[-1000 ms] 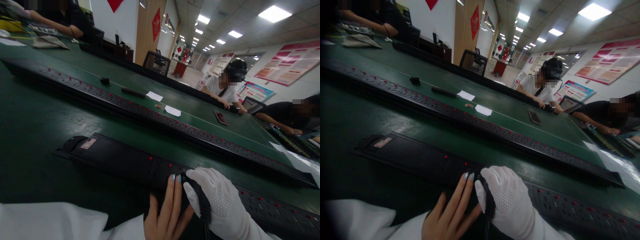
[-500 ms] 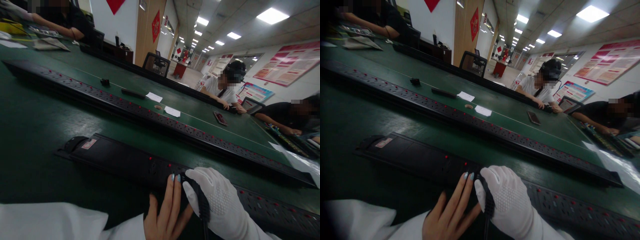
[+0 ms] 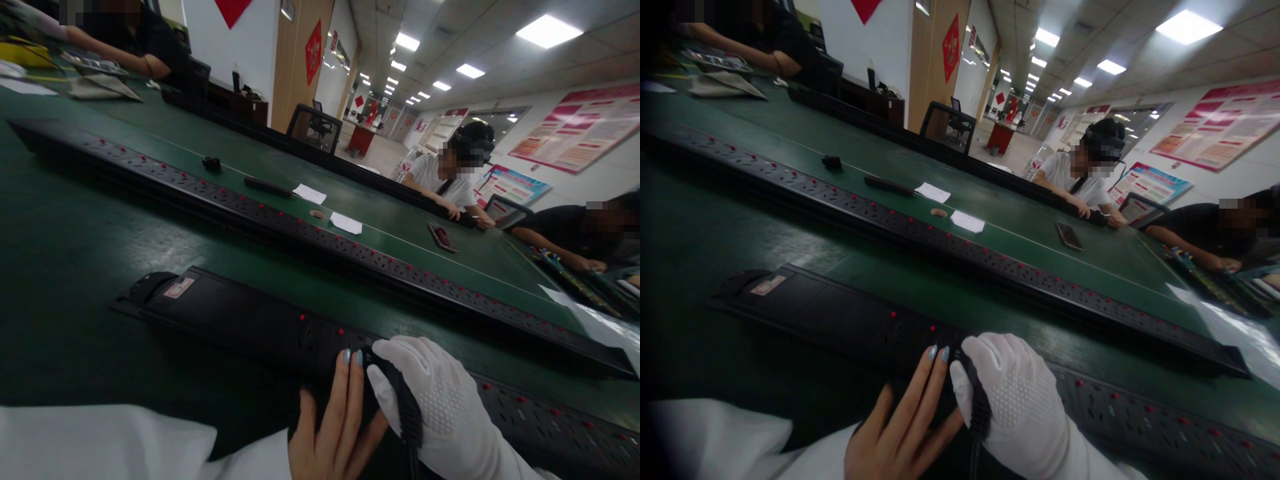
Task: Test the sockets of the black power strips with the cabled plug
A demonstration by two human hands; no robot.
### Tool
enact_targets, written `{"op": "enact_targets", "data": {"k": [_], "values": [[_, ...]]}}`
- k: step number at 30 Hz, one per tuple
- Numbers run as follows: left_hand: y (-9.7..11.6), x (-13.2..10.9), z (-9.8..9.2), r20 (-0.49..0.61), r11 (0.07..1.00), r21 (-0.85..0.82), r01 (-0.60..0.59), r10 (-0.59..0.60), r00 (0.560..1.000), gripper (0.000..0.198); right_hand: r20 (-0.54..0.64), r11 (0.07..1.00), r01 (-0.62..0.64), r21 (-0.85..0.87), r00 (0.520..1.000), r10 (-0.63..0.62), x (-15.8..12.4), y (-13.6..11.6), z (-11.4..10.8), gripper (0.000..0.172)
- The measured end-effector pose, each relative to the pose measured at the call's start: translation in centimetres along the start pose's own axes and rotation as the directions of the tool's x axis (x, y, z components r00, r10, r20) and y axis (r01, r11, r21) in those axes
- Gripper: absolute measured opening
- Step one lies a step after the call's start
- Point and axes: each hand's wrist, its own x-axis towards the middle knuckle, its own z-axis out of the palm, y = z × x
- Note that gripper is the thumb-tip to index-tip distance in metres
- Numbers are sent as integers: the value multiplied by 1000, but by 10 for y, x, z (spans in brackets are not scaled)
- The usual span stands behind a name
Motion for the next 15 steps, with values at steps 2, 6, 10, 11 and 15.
{"op": "enact_targets", "data": {"k": [2,6,10,11,15], "values": [[0,0,0,1,1000,0,5,-5,1000,46,-5,1000,1,3,1000,-1,1,0,0,19],[0,0,-1,10,1000,-5,-3,3,1000,47,-9,1000,6,12,1000,-6,2,0,0,18],[-1,-1,0,7,1000,-18,-14,14,1000,47,-16,1000,14,20,1000,-13,1,0,0,18],[-1,-1,0,8,1000,-19,-16,16,1000,47,-18,1000,13,19,1000,-13,1,0,0,18],[-1,-1,0,3,1000,-13,-13,13,1000,44,-28,1000,12,14,1000,-12,1,0,1,18]]}}
